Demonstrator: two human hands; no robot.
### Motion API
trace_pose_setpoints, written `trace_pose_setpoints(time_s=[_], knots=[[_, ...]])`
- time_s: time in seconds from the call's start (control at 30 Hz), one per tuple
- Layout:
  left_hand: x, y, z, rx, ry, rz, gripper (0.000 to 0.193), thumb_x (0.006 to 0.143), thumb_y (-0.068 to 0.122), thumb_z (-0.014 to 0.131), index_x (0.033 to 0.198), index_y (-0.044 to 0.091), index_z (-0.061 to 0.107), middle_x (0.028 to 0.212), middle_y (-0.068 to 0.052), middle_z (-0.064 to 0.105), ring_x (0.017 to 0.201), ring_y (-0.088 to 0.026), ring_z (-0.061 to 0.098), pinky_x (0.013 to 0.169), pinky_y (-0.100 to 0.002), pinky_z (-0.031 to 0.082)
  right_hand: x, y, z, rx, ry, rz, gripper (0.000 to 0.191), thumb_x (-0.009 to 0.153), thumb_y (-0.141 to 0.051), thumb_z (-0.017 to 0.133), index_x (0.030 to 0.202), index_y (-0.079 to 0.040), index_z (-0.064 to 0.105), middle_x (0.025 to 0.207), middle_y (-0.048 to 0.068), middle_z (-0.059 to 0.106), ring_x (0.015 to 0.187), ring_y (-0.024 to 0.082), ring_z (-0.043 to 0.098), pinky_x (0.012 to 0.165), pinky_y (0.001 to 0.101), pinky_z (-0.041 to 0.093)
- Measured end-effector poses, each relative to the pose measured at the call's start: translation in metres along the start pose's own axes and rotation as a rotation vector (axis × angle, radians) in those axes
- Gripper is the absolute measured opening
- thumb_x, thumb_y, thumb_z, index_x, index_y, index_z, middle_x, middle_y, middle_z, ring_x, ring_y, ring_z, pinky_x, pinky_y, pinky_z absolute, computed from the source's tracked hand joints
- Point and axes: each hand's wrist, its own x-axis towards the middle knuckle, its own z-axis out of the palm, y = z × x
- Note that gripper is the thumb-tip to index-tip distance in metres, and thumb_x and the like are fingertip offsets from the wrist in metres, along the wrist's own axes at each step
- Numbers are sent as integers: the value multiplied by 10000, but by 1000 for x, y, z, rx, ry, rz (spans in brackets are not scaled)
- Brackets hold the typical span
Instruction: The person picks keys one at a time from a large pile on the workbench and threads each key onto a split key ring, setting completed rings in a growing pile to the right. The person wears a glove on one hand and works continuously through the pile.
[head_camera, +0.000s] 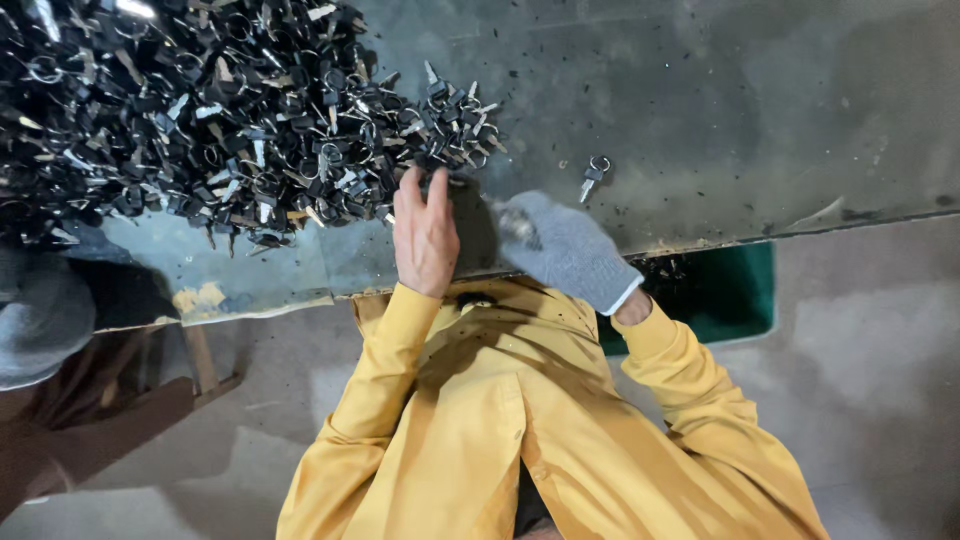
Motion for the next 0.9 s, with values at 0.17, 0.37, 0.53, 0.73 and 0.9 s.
trace_pose_setpoints(time_s=[0.17, 0.37, 0.53, 0.73, 0.9], knots=[[-5, 9, -19, -160, -91, 0, 259, 837, 30, 732, 1063, 26, 605, 1066, -170, 592, 1030, -373, 556, 890, -457, 473, -3, 0, 0, -181, 239, 105, 406, 880, -266, 797, 1200, -108, 603, 1139, 152, 696, 969, 374, 715, 801, 457, 563], [-16, 2, -13, -481, -129, -30, 213, 770, 55, 746, 916, 27, 594, 875, -117, 613, 835, -319, 625, 746, -384, 509, -2, 13, 34, 65, 242, -175, 541, 787, -170, 795, 1276, -90, 577, 1179, 178, 699, 1015, 386, 713, 834, 447, 583], [-28, -10, 1, -969, -303, -257, 136, 852, -5, 682, 978, 25, 638, 901, -128, 624, 791, -324, 620, 679, -373, 508, 10, 28, 68, 104, 110, -3, 501, 799, -214, 820, 1202, -88, 550, 951, 185, 731, 920, 404, 719, 747, 461, 581], [-30, -15, -5, -370, -95, 156, 216, 817, -16, 719, 1019, 43, 672, 961, -119, 622, 841, -263, 626, 742, -336, 506, 12, 33, 69, -7, 247, 13, 486, 824, -218, 817, 1220, -90, 565, 994, 197, 730, 921, 417, 715, 753, 466, 575], [-29, -13, 2, -746, -259, -228, 147, 917, 29, 723, 1061, 32, 698, 948, -102, 671, 690, -225, 668, 634, -301, 526, 12, 27, 74, 120, 143, -2, 529, 791, -240, 834, 1218, -91, 561, 989, 187, 728, 935, 401, 721, 757, 449, 586]])
